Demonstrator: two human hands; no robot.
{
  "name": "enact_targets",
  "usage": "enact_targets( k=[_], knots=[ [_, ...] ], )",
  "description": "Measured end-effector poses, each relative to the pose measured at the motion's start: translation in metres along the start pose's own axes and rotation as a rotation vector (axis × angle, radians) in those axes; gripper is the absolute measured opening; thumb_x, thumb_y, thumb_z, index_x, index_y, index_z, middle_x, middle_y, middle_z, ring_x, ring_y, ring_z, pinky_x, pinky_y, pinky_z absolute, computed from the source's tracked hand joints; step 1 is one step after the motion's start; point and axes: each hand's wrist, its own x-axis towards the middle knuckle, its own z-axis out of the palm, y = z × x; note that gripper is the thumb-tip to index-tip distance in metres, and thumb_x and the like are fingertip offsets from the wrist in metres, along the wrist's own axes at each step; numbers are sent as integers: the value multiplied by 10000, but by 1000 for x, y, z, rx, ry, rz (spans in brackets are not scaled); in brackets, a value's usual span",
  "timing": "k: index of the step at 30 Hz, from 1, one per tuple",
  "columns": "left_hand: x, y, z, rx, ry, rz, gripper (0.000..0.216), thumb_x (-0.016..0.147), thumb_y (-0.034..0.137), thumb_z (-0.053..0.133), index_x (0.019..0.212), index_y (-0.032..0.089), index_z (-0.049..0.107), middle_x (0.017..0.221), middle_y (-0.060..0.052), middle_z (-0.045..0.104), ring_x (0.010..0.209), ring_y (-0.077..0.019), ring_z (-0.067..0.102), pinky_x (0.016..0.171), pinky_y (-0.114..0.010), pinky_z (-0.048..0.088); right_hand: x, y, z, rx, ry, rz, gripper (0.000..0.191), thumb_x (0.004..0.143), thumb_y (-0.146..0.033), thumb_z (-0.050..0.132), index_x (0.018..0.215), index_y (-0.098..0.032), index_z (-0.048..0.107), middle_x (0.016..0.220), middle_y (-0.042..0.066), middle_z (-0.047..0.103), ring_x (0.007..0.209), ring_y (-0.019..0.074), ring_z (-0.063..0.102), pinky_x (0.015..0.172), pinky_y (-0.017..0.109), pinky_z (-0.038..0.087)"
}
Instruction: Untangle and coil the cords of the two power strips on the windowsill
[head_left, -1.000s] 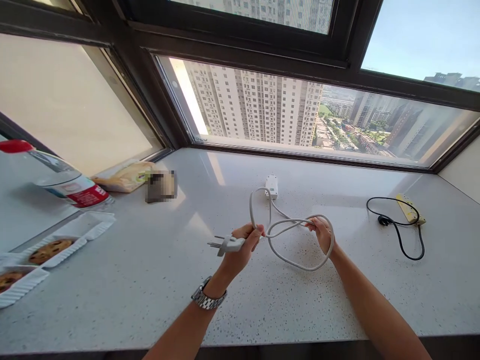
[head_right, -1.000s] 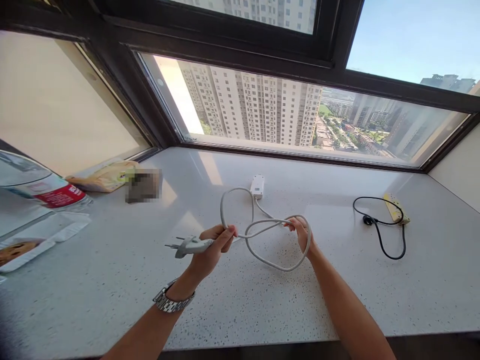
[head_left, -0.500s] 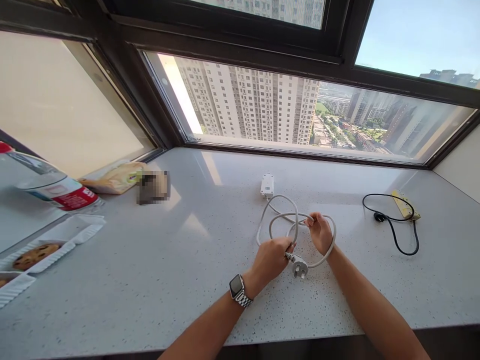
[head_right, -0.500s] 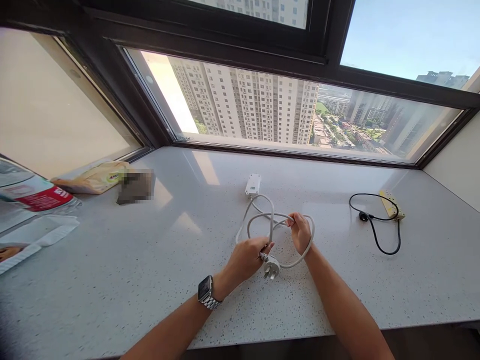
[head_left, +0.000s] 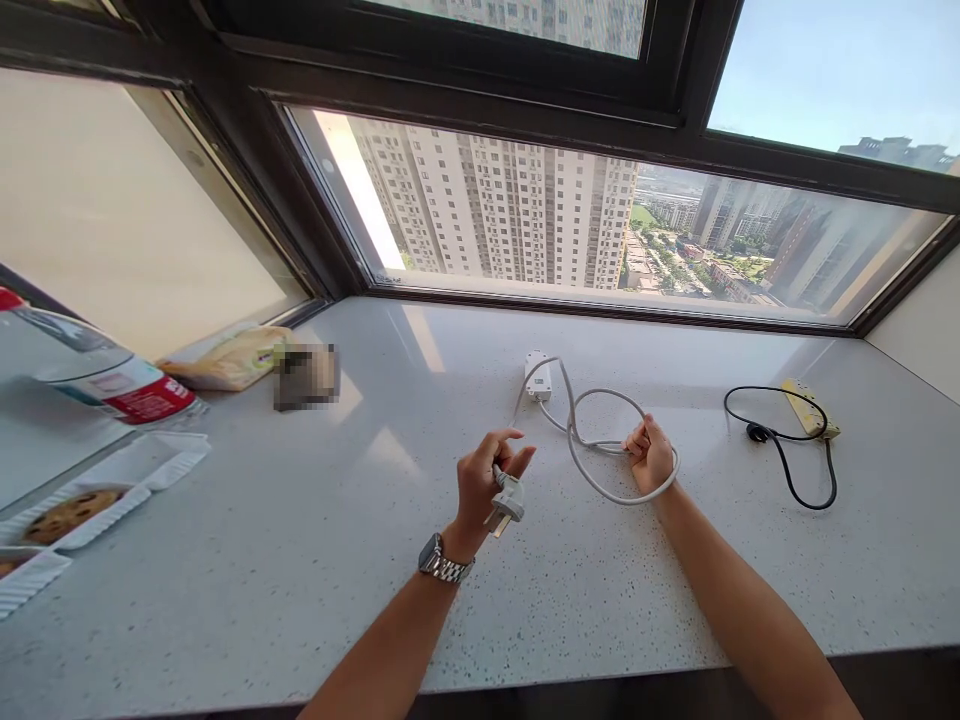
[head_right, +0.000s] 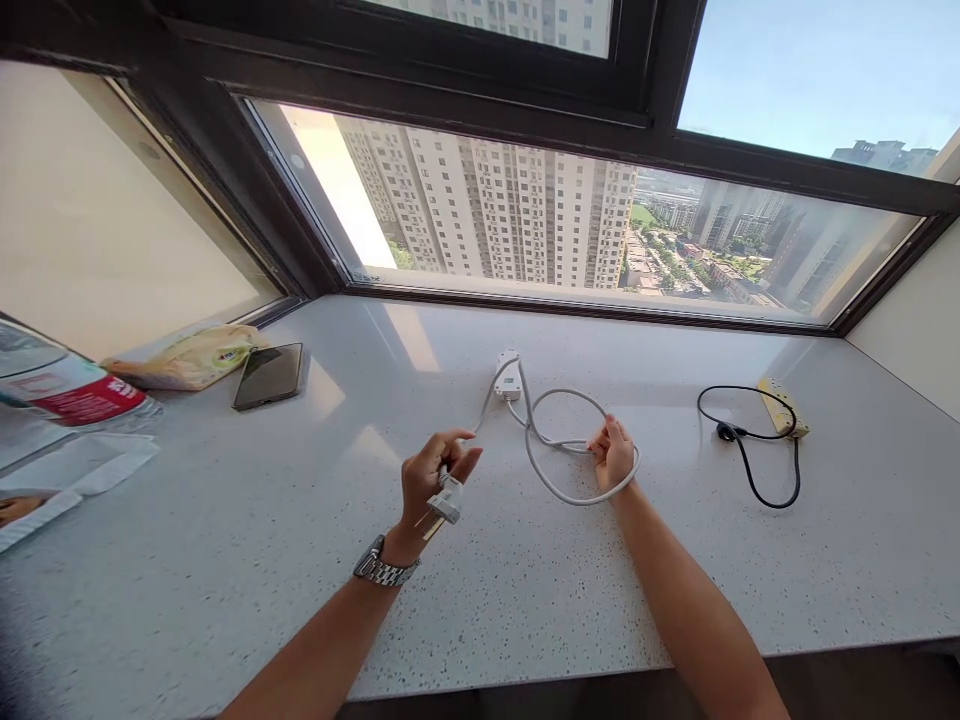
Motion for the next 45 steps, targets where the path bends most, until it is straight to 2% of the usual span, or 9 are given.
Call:
enact_targets(
  k=[13,18,23,26,30,34,39,42,45],
  knots=[
    [30,-47,-33,-87,440,-500,465,782,608,423,703,168,551,586,3,490,536,-121,467,499,-223,363,-2,-8,-1,-81,19,-24,549,748,-477,656,447,-208,285,400,-99,197,353,40,157,355,219,176],
    [37,-64,-48,-306,231,-807,654,752,770,286,749,166,536,452,58,387,344,-93,333,369,-215,286,0,-6,0,-116,59,-6,532,729,-493,663,457,-211,304,387,-104,208,343,38,173,351,214,195],
    [35,-28,-40,-395,247,-393,498,808,628,461,920,155,567,764,-66,648,679,-159,626,585,-254,497,1,-5,0,-173,64,-5,511,711,-519,678,494,-218,327,383,-110,226,343,41,170,344,214,186],
    [29,5,-22,-155,-70,-37,454,862,427,516,1238,172,502,1182,-140,624,1023,-222,611,806,-347,521,2,-6,-1,-196,42,6,509,698,-533,692,509,-220,338,391,-111,235,349,42,172,346,214,183],
    [32,39,8,55,-505,295,539,924,234,336,1460,187,301,1369,-123,509,1246,-220,461,1008,-396,427,4,-5,-2,-200,35,4,523,696,-545,695,513,-219,329,405,-110,234,355,43,182,350,213,186],
    [43,44,31,173,-475,281,543,917,285,395,1443,159,344,1375,-123,505,1251,-241,453,1021,-423,414,5,-3,-4,-171,1,37,520,695,-593,677,528,-212,367,414,-114,222,361,41,169,356,210,187],
    [30,23,50,153,-286,191,243,890,293,502,1046,176,647,1113,-101,677,1053,-226,602,913,-388,494,5,-2,-4,-112,-58,76,515,711,-600,659,523,-207,385,415,-119,194,359,40,156,360,207,193],
    [13,17,60,42,-187,64,190,859,232,529,1028,188,604,1155,-111,652,1030,-224,621,878,-387,514,4,-2,-3,-61,-122,98,557,700,-532,683,454,-208,303,389,-111,192,350,33,136,363,212,168],
    [3,18,70,-198,-71,-166,417,819,244,585,1210,228,438,1330,-135,514,863,-168,660,725,-315,557,2,-4,-1,-38,-157,124,574,700,-516,658,422,-206,263,370,-108,167,340,32,125,370,218,173]
  ],
)
